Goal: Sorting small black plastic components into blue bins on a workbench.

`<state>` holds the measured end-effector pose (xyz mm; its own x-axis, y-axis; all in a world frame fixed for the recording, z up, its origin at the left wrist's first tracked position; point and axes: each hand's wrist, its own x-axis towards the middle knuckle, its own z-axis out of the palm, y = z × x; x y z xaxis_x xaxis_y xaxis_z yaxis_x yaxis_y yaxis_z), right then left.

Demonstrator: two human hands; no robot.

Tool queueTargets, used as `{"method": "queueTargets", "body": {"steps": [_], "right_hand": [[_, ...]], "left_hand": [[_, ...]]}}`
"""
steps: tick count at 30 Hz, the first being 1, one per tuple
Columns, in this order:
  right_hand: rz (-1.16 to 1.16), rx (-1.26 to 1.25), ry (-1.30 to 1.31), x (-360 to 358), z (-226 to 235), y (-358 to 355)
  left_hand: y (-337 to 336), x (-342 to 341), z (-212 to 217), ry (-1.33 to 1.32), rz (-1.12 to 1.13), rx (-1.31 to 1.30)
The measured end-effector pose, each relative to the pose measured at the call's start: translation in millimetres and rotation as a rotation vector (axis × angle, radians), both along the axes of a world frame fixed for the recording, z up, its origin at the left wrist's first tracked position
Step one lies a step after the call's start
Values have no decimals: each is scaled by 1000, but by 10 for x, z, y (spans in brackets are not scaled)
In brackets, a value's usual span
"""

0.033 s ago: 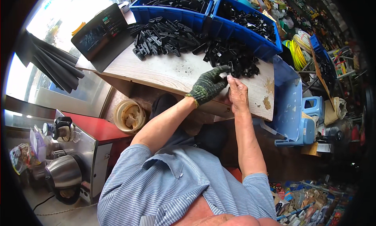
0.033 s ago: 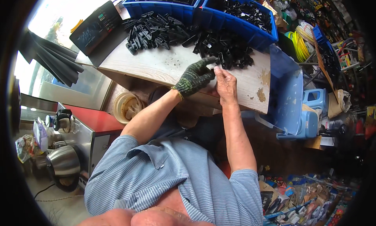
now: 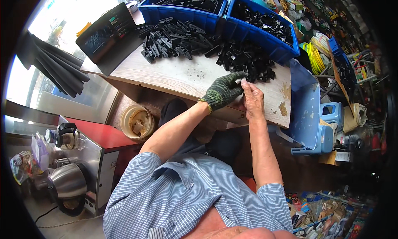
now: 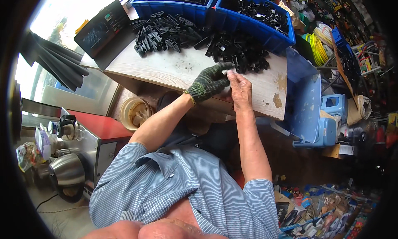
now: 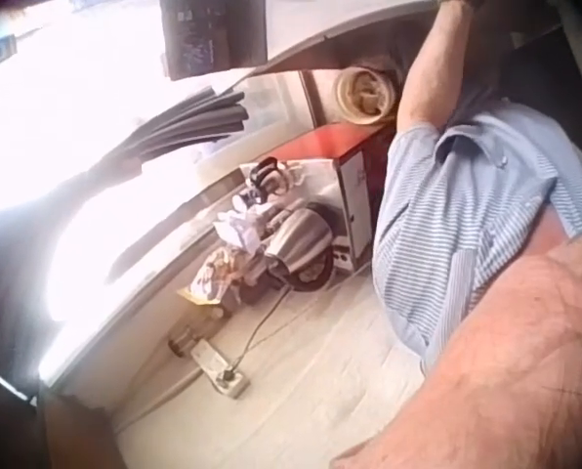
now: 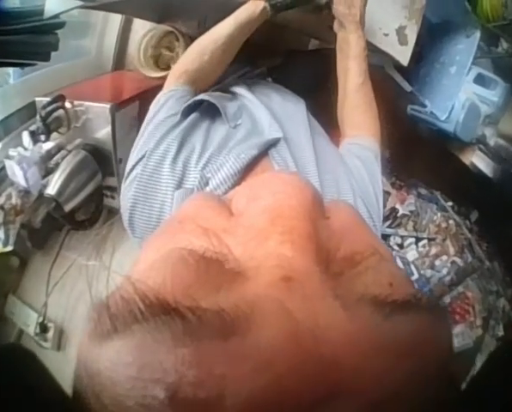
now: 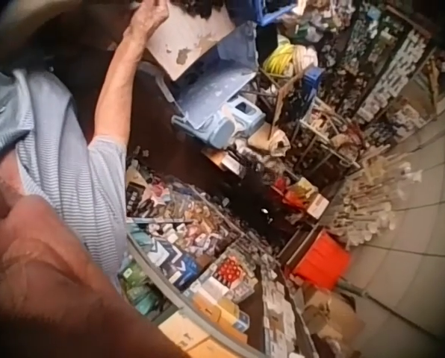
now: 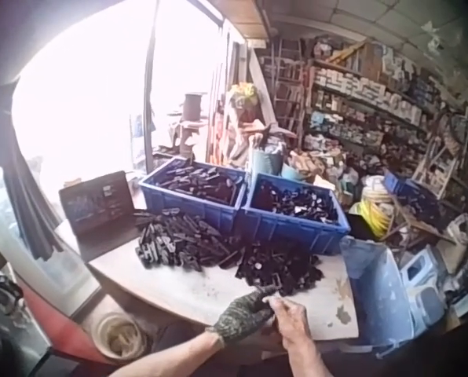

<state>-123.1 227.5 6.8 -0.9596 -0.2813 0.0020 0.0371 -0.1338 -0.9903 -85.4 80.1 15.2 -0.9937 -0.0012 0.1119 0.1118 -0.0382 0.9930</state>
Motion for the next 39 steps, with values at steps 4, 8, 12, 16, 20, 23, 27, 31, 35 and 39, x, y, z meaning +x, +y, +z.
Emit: {"method": "queueTargets", "body": {"steps": [4,8,12,16,20,23,27,31,35,39], "right_hand": [[20,31,56,-72,-184,45],[6,114,8,-27,-187,13],[-169,87,94,12,-229,-10],[-231,-19,-167,236,76,-169],[-290,-19,-166,218,96,-222],[-311,-38,-183,186,89,-211],[-325,-17,-172,201,95,-254],[-336,-9,-158,197,86,-244],[-343,-26,-153,213,72,-261],[-380,-9,-199,256,105,-229]], "left_hand": [[23,-46,-125,109,73,-237],[109,38,-101,156,210,-494],[-4,109,30,210,252,-764],[-778,88,69,122,587,-1081],[-1300,29,42,-43,549,-1152],[-1223,179,-12,70,594,-1218],[-1228,310,-160,308,619,-1232],[-1208,352,-107,178,491,-1191],[-1279,408,-96,220,553,-1283],[-1286,401,-114,212,538,-1287]]}}
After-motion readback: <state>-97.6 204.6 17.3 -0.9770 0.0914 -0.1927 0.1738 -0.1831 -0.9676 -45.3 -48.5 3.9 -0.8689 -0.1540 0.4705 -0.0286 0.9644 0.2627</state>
